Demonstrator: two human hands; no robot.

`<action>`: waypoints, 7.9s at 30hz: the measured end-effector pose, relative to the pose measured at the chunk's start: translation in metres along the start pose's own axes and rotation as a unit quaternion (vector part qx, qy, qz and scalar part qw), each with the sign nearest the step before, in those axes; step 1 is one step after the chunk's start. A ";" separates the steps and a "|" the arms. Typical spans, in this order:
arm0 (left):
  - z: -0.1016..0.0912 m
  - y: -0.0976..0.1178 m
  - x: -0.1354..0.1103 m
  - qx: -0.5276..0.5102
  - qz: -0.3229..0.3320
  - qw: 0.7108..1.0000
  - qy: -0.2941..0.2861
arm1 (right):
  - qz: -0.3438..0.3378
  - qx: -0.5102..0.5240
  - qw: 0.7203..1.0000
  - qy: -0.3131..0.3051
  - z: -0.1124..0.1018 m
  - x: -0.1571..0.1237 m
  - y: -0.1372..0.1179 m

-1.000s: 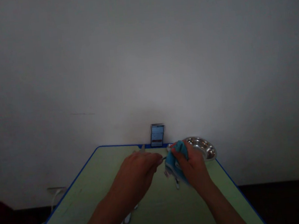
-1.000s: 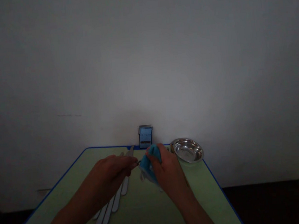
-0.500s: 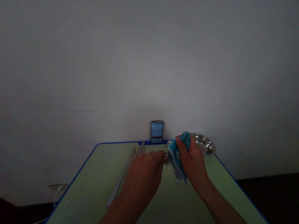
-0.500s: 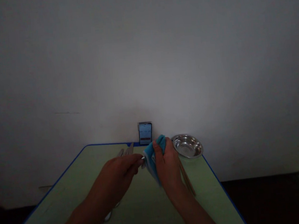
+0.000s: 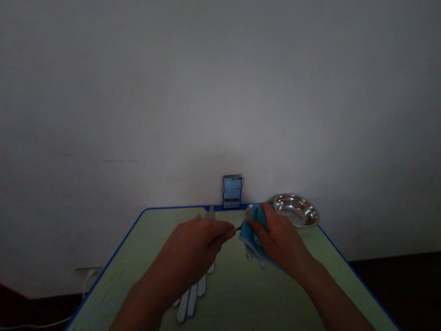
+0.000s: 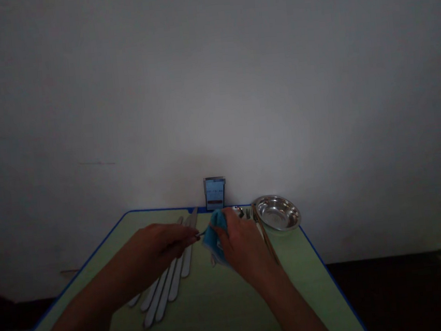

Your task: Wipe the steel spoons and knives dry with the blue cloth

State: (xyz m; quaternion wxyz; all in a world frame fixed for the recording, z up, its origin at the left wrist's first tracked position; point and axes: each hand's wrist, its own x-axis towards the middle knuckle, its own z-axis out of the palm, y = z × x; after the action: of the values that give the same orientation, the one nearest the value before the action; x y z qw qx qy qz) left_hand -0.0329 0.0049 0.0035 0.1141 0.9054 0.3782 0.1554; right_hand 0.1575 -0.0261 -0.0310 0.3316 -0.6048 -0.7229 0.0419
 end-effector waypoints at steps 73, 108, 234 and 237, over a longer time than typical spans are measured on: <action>0.009 -0.006 0.014 -0.525 -0.128 0.833 0.120 | -0.083 0.134 0.984 0.081 0.002 -0.011 -0.027; 0.004 -0.010 0.014 -0.540 -0.170 0.808 0.161 | -0.131 -0.007 0.991 0.025 -0.002 -0.019 -0.027; 0.011 -0.024 0.013 -0.581 -0.028 0.809 0.086 | 0.018 0.222 0.975 0.006 -0.019 -0.016 -0.026; 0.013 -0.020 0.013 -0.586 0.002 0.807 0.070 | 0.026 0.253 0.967 -0.003 -0.019 -0.017 -0.026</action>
State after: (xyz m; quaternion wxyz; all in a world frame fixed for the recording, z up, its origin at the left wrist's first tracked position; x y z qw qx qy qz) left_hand -0.0330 0.0269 -0.0124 0.5960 0.6540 0.2206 0.4103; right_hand 0.1464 -0.0547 -0.0115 0.4704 -0.5196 -0.6737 0.2343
